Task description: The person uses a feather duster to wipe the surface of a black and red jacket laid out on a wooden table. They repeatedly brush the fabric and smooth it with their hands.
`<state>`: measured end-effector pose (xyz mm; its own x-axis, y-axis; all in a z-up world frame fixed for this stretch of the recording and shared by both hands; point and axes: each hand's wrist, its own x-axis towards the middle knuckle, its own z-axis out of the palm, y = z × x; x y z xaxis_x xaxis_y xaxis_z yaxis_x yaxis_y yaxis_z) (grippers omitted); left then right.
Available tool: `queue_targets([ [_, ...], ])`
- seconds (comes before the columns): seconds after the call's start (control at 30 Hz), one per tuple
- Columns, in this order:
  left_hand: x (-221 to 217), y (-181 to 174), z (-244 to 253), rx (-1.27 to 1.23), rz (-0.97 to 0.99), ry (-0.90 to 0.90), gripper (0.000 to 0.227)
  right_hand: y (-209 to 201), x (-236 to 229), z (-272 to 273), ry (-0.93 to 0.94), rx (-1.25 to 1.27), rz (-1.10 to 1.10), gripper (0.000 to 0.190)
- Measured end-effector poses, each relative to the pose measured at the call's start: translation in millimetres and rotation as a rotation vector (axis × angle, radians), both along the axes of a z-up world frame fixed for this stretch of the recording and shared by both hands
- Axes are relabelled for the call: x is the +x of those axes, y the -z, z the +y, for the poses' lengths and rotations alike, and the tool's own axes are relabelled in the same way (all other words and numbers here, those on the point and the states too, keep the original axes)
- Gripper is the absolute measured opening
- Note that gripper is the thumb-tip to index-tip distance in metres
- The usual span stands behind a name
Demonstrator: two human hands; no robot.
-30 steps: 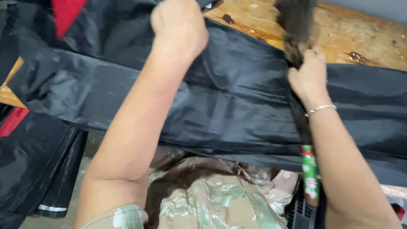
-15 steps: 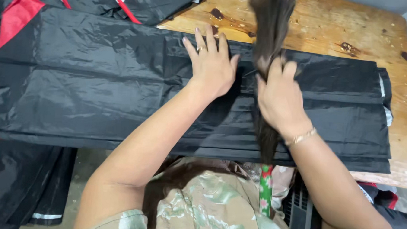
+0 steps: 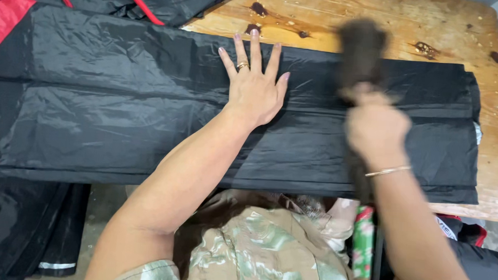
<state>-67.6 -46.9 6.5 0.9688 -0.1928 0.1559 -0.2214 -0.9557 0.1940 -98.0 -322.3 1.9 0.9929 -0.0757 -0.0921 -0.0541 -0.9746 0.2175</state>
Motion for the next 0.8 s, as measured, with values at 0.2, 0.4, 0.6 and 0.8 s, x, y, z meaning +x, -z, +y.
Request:
queue_targets([
  [0.2, -4.2, -21.6, 3.0, -0.165, 0.157, 0.010, 0.079, 7.5, -11.6, -80.6, 0.130, -0.025, -0.257, 0.055],
  [0.4, 2.6, -12.4, 1.5, -0.221, 0.128, -0.044, 0.083, -12.9, -58.7, 90.6, -0.314, -0.040, -0.273, 0.026],
  [0.6, 4.6, 2.3, 3.5, -0.301, 0.006, -0.078, 0.078, -9.4, -75.9, 91.1, -0.482, 0.194, -0.298, 0.060],
  [0.8, 1.1, -9.1, 6.0, -0.350, 0.077, -0.058, 0.079, 9.7, -71.8, -27.2, -0.080, -0.190, -0.374, 0.041],
])
